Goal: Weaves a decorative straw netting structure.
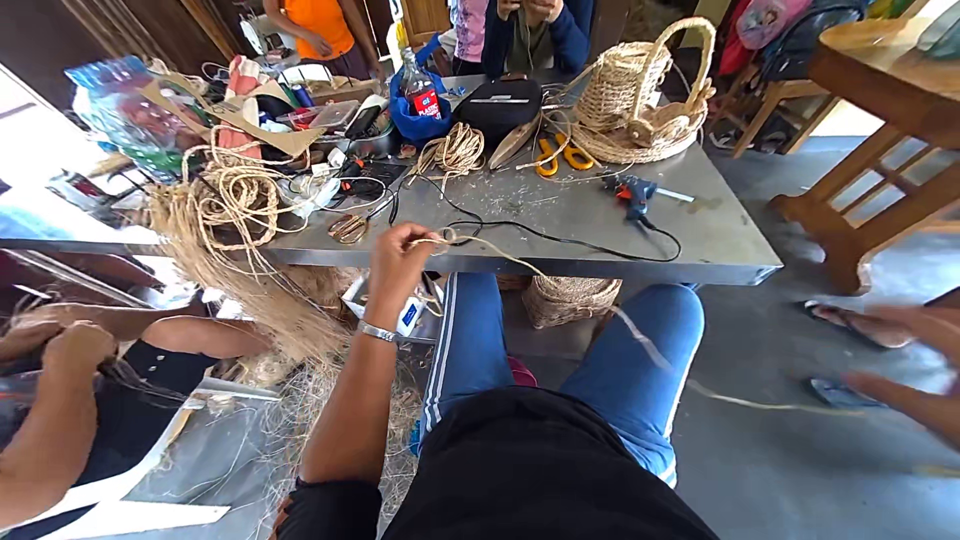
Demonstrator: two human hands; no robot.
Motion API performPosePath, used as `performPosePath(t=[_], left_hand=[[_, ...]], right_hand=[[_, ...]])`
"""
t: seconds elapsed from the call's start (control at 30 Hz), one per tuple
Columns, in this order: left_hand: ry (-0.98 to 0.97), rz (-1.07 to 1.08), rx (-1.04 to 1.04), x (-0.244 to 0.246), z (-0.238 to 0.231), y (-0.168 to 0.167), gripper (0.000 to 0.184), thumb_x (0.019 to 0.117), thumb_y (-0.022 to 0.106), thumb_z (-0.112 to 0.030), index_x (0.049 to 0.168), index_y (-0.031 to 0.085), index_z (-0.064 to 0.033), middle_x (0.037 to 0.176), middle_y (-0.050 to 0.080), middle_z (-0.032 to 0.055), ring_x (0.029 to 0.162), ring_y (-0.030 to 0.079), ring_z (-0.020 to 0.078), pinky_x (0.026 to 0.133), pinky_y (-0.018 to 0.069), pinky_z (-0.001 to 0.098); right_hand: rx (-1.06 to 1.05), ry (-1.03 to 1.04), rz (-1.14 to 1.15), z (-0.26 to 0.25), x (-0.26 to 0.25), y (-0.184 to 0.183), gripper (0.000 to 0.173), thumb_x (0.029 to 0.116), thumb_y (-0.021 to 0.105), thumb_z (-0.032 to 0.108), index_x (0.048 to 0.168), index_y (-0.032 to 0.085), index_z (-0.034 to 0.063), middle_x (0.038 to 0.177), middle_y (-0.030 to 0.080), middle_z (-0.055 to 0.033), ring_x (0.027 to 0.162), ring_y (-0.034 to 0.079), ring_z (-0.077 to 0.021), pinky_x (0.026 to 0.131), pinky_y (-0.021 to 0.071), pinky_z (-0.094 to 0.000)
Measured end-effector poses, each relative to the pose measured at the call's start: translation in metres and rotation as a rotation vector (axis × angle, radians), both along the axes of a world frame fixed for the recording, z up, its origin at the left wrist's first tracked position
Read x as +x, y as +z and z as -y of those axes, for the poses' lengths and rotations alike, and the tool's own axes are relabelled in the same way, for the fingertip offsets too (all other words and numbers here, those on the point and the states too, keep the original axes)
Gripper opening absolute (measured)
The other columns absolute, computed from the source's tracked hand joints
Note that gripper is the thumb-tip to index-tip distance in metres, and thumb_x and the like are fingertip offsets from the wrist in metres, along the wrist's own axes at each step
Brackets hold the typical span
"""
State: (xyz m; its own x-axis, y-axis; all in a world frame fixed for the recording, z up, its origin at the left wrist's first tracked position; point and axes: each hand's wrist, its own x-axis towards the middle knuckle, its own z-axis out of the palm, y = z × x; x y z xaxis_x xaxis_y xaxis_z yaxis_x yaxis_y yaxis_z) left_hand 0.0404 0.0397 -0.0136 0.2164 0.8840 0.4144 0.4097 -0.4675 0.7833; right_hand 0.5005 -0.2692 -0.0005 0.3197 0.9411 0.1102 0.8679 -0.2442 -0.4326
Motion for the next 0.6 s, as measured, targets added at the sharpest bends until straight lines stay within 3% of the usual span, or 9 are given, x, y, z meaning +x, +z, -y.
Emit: performPosePath(t=[0.07,0.1,0.2,0.3,0.33,0.4,0.5,0.53,0.6], left_hand=[[-0.108,0.013,0.000,0.024,0.013,-0.001,0.015,0.1006,0.060,-0.017,0.105,0.070,-0.0067,0.092,0.068,0.0068,0.071,0.059,0.0139,0.063,0.0496,0.0334],[-0.146,0.024,-0.003,0.036,0.015,0.000,0.014,0.1001,0.060,-0.016,0.104,0.070,-0.0071,0.093,0.069,0.0057,0.071,0.060,0.0124,0.063,0.0496,0.0317],[-0.238,0.039,-0.059,0.061,0.019,0.004,0.012,0.0984,0.063,-0.011,0.103,0.072,-0.0053,0.095,0.071,0.0051,0.077,0.064,0.0112,0.069,0.0527,0.0316],[-0.312,0.050,-0.126,0.064,0.031,0.002,0.008,0.0994,0.063,-0.015,0.100,0.071,-0.0105,0.081,0.065,0.0015,0.057,0.051,0.0063,0.050,0.0407,0.0214],[-0.355,0.067,-0.165,0.062,0.032,0.002,0.009,0.0996,0.062,-0.014,0.100,0.071,-0.0110,0.079,0.064,0.0006,0.054,0.047,0.0053,0.048,0.0381,0.0196],[-0.457,0.099,-0.268,0.057,0.034,0.005,0.009,0.1006,0.062,-0.014,0.105,0.069,-0.0107,0.079,0.063,-0.0010,0.055,0.048,0.0032,0.050,0.0392,0.0173],[-0.588,0.172,-0.361,0.050,0.035,0.007,0.019,0.1035,0.059,-0.018,0.121,0.056,-0.0127,0.096,0.070,0.0012,0.062,0.058,0.0025,0.054,0.0471,0.0154],[-0.615,0.204,-0.352,0.048,0.034,0.005,0.016,0.1045,0.057,-0.019,0.120,0.055,-0.0136,0.104,0.070,0.0020,0.070,0.062,0.0040,0.060,0.0510,0.0171],[-0.656,0.339,-0.337,0.045,0.032,0.002,0.012,0.1038,0.056,-0.016,0.113,0.063,-0.0129,0.109,0.067,0.0022,0.084,0.065,0.0081,0.073,0.0556,0.0231]], right_hand=[[0.237,0.276,0.036,-0.051,-0.065,0.013,0.062,0.0954,0.063,0.049,0.139,0.061,0.0044,0.140,0.059,-0.0200,0.130,0.056,-0.0362,0.107,0.0453,-0.0591],[0.353,0.361,-0.010,-0.077,-0.096,0.017,0.055,0.0967,0.063,0.048,0.133,0.064,0.0059,0.133,0.064,-0.0150,0.124,0.061,-0.0286,0.104,0.0501,-0.0536],[0.545,0.459,-0.097,-0.144,-0.165,0.019,0.044,0.0950,0.072,0.034,0.121,0.066,-0.0001,0.116,0.068,-0.0165,0.107,0.068,-0.0273,0.093,0.0568,-0.0495],[0.598,0.541,-0.092,-0.186,-0.202,0.010,0.029,0.0956,0.072,0.018,0.114,0.063,-0.0021,0.107,0.067,-0.0167,0.092,0.069,-0.0253,0.083,0.0604,-0.0412],[0.611,0.546,-0.106,-0.194,-0.207,0.009,0.023,0.0962,0.071,0.013,0.112,0.063,-0.0022,0.102,0.067,-0.0159,0.085,0.069,-0.0234,0.078,0.0606,-0.0385],[0.641,0.528,-0.161,-0.204,-0.208,0.010,0.016,0.0970,0.068,0.011,0.106,0.067,-0.0011,0.093,0.068,-0.0133,0.074,0.066,-0.0188,0.068,0.0584,-0.0330],[0.655,0.535,-0.211,-0.213,-0.201,0.015,0.017,0.0970,0.069,0.019,0.100,0.071,0.0021,0.090,0.064,-0.0082,0.071,0.056,-0.0104,0.064,0.0489,-0.0231],[0.647,0.553,-0.212,-0.215,-0.199,0.016,0.018,0.0967,0.069,0.021,0.099,0.072,0.0029,0.090,0.064,-0.0074,0.072,0.056,-0.0095,0.065,0.0486,-0.0224],[0.632,0.581,-0.227,-0.219,-0.196,0.018,0.018,0.0956,0.070,0.022,0.097,0.072,0.0043,0.089,0.066,-0.0060,0.075,0.059,-0.0085,0.067,0.0504,-0.0231]])
